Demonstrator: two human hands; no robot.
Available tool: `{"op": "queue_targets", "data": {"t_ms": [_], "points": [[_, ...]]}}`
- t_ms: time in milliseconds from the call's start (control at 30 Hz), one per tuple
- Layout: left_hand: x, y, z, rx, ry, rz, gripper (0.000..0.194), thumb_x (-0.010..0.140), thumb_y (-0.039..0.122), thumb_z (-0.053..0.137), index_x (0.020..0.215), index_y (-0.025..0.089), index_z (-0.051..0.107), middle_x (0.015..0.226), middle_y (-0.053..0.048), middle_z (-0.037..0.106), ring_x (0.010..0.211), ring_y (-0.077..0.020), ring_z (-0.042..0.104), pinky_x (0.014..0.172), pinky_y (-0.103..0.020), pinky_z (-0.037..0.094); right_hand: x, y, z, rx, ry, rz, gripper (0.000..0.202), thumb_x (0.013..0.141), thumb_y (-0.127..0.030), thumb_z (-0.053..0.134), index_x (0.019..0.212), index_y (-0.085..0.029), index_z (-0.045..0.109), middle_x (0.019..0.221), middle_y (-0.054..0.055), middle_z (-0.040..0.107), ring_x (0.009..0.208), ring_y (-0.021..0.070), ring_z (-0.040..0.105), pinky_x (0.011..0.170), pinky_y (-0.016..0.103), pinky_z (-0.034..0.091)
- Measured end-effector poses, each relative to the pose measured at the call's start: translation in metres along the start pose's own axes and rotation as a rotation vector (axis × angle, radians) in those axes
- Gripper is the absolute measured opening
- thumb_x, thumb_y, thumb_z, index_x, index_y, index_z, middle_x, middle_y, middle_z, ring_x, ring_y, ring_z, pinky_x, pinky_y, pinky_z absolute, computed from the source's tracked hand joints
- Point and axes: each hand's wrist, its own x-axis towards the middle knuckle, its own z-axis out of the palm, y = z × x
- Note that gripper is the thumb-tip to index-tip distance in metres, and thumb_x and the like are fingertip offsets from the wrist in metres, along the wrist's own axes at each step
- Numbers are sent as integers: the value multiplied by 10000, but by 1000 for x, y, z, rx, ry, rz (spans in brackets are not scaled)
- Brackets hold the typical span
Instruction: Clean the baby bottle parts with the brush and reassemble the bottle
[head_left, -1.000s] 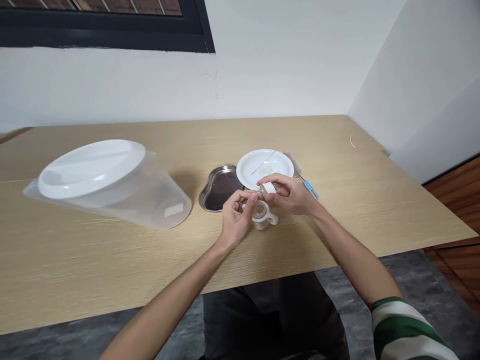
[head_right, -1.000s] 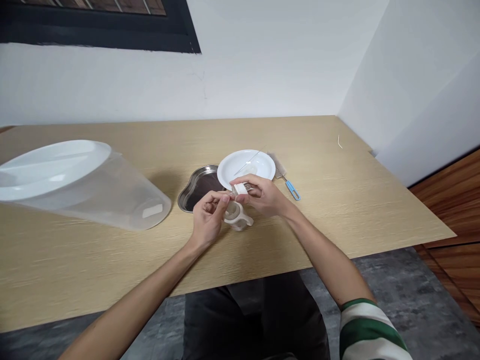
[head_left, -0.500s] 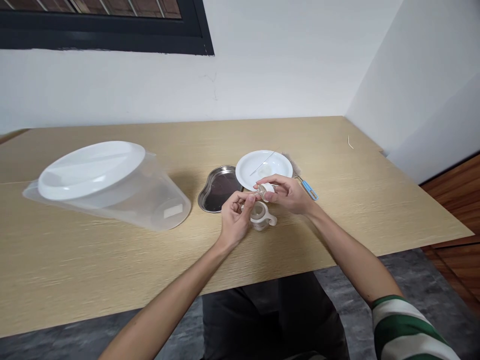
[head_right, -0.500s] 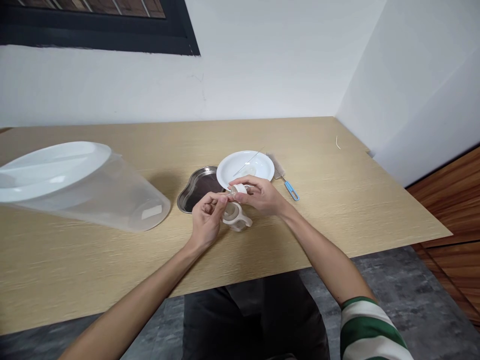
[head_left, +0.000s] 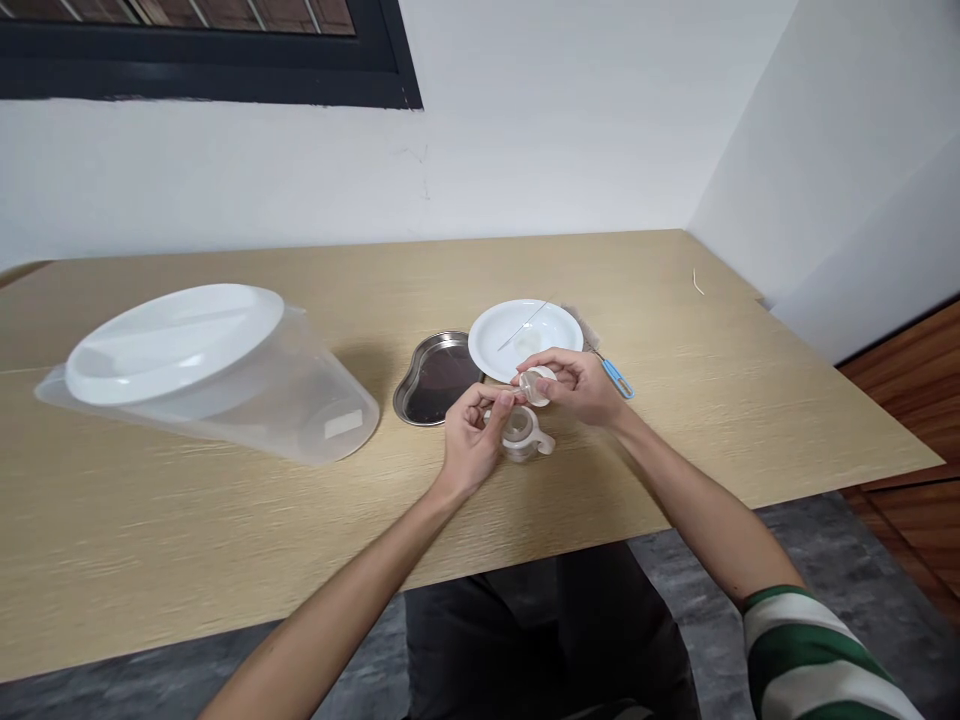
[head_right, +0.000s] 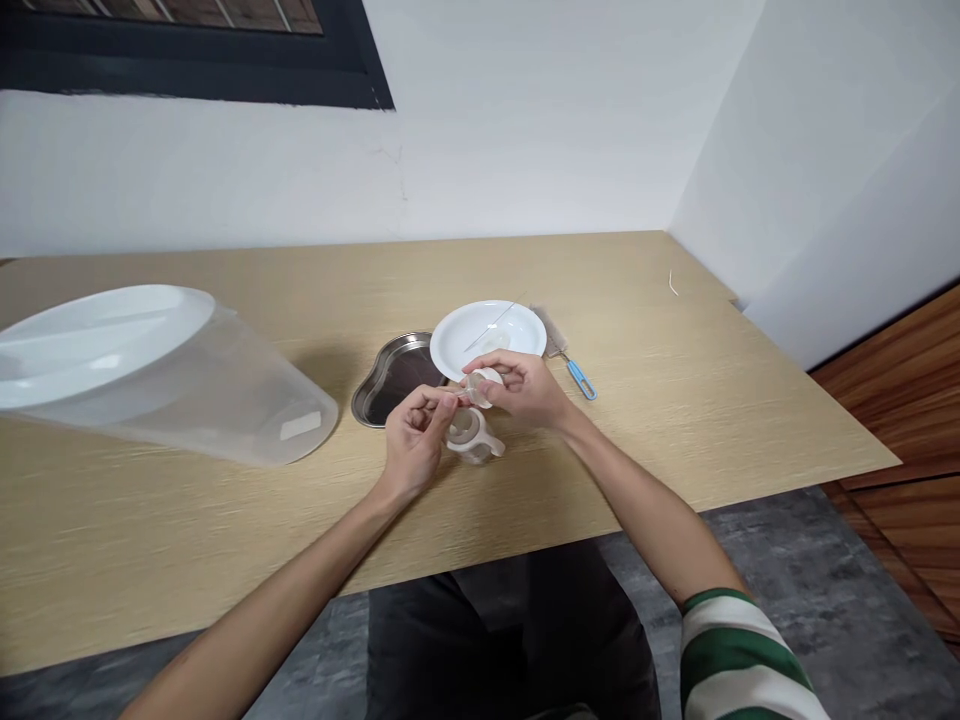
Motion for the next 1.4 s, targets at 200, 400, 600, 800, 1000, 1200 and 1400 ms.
{"op": "queue_targets", "data": {"t_ms": [200,400,600,800,1000,1200,1400], "points": [[1,-1,-1,5,-41,-12,298,887,456,738,849,162,707,886,-82,782,816,-168,710,751,-262,540,1,3,1,80,34,5,261,836,-388,730,1022,-205,727,970,53,788,816,171,736,757,316,589],[2,1,-3,51,-63,-27,317,871,472,750,841,157,732,897,-95,799,818,-175,724,751,-263,542,0,0,5,218,84,152,244,817,-362,714,997,-197,717,912,48,793,745,166,727,668,297,583],[3,2,-4,83,-61,-37,313,863,474,758,853,162,750,915,-89,801,824,-166,722,759,-254,534,6,6,4,404,143,231,250,756,-369,735,919,-183,701,817,38,766,701,183,722,655,349,632],[4,-1,-5,65,-37,-13,305,871,471,751,840,167,738,913,-86,798,843,-171,722,772,-265,540,10,11,-5,119,387,86,345,841,-513,710,973,-196,688,841,61,741,759,206,741,753,391,650],[3,0,-7,53,-54,-28,275,871,446,759,870,171,743,943,-85,794,871,-173,718,794,-273,537,9,24,-5,-487,532,-122,487,875,-423,689,1288,-224,524,1150,122,714,1018,257,720,914,451,602],[3,3,-6,54,-52,-42,307,854,473,770,852,168,740,934,-92,793,872,-183,712,811,-293,533,11,32,-8,-719,494,-214,340,877,-368,679,1144,-219,529,1191,133,662,1141,284,651,988,470,553],[4,4,-4,58,-58,-74,331,836,495,778,856,166,744,942,-96,791,843,-183,702,772,-287,528,11,28,-14,-811,488,-221,314,894,-368,666,1153,-218,573,1175,119,657,1121,280,621,986,440,511]]}}
